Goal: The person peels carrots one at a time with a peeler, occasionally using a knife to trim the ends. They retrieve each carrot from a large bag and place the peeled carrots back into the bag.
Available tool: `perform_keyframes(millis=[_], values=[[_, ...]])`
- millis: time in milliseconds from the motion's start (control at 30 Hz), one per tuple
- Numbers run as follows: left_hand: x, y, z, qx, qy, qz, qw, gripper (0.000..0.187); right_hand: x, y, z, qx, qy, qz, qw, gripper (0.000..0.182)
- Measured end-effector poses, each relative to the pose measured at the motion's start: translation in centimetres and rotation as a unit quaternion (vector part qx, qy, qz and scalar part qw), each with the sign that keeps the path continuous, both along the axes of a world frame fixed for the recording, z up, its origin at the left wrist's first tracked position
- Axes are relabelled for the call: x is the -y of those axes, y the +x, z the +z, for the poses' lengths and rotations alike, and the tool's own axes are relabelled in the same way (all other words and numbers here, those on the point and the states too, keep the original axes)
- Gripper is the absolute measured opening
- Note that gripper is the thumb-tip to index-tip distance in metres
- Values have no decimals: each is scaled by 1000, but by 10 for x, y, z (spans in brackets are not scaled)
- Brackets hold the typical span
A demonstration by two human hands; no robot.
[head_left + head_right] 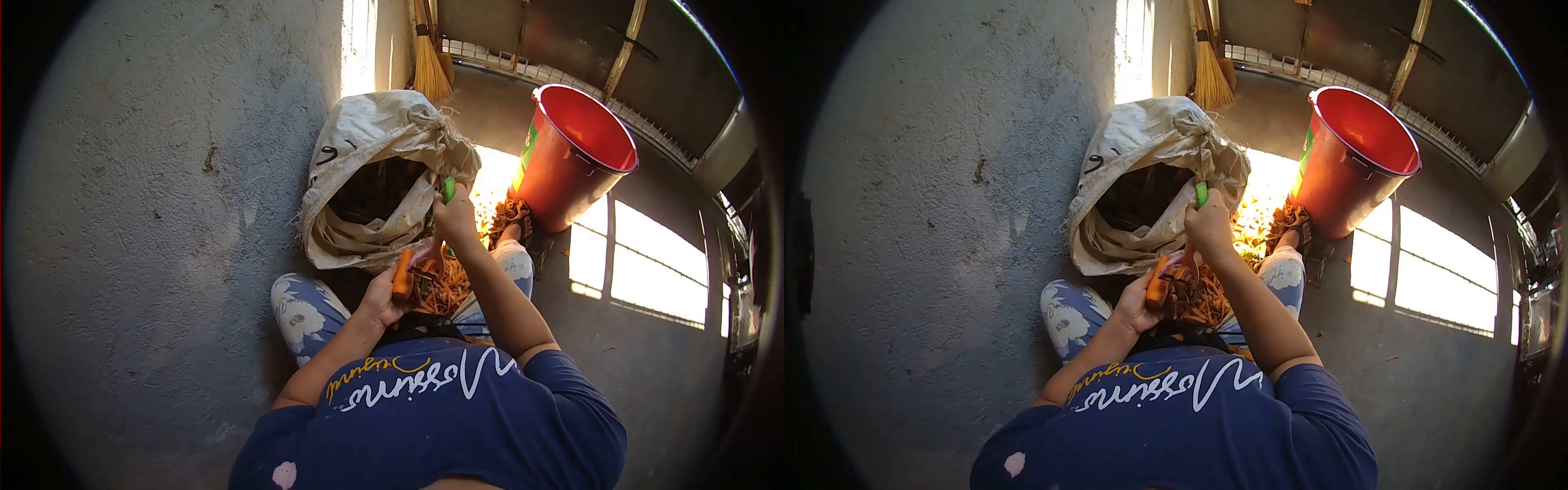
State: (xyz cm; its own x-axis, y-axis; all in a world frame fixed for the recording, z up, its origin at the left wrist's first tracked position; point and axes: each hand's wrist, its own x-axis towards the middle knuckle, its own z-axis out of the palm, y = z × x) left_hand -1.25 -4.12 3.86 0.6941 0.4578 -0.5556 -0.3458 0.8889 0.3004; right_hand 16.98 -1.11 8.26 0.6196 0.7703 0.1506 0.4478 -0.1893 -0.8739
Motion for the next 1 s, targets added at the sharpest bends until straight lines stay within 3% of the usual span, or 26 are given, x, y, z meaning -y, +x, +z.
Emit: perform_keyframes(millis=[67, 133, 200, 600, 700, 800, 867, 1000], values=[[-8, 1, -25, 36, 13, -3, 999, 42, 9, -19, 4, 21, 55, 46, 997, 25], [-4, 6, -12, -83, 77, 15, 993, 41, 14, -29, 9, 23, 55, 53, 997, 25], [-8, 3, -23, -56, 63, 15, 996, 41, 15, -35, 13, 23, 55, 60, 996, 25], [-5, 0, -16, -100, 102, 9, 990, 34, 8, -36, 10, 31, -34, 51, 998, 23], [0, -1, 0, -114, 114, -24, 987, 34, -11, -18, -14, 40, -39, 35, 998, 24], [17, -4, 10, -135, 134, -59, 980, 35, -29, 35, -39, 76, -72, -68, 992, 26], [17, -7, 6, -117, 156, -77, 978, 36, -30, 58, -56, 44, -78, -86, 992, 27], [6, -5, -5, -118, 140, -35, 982, 36, -13, 22, -22, -10, -51, -26, 998, 26]])
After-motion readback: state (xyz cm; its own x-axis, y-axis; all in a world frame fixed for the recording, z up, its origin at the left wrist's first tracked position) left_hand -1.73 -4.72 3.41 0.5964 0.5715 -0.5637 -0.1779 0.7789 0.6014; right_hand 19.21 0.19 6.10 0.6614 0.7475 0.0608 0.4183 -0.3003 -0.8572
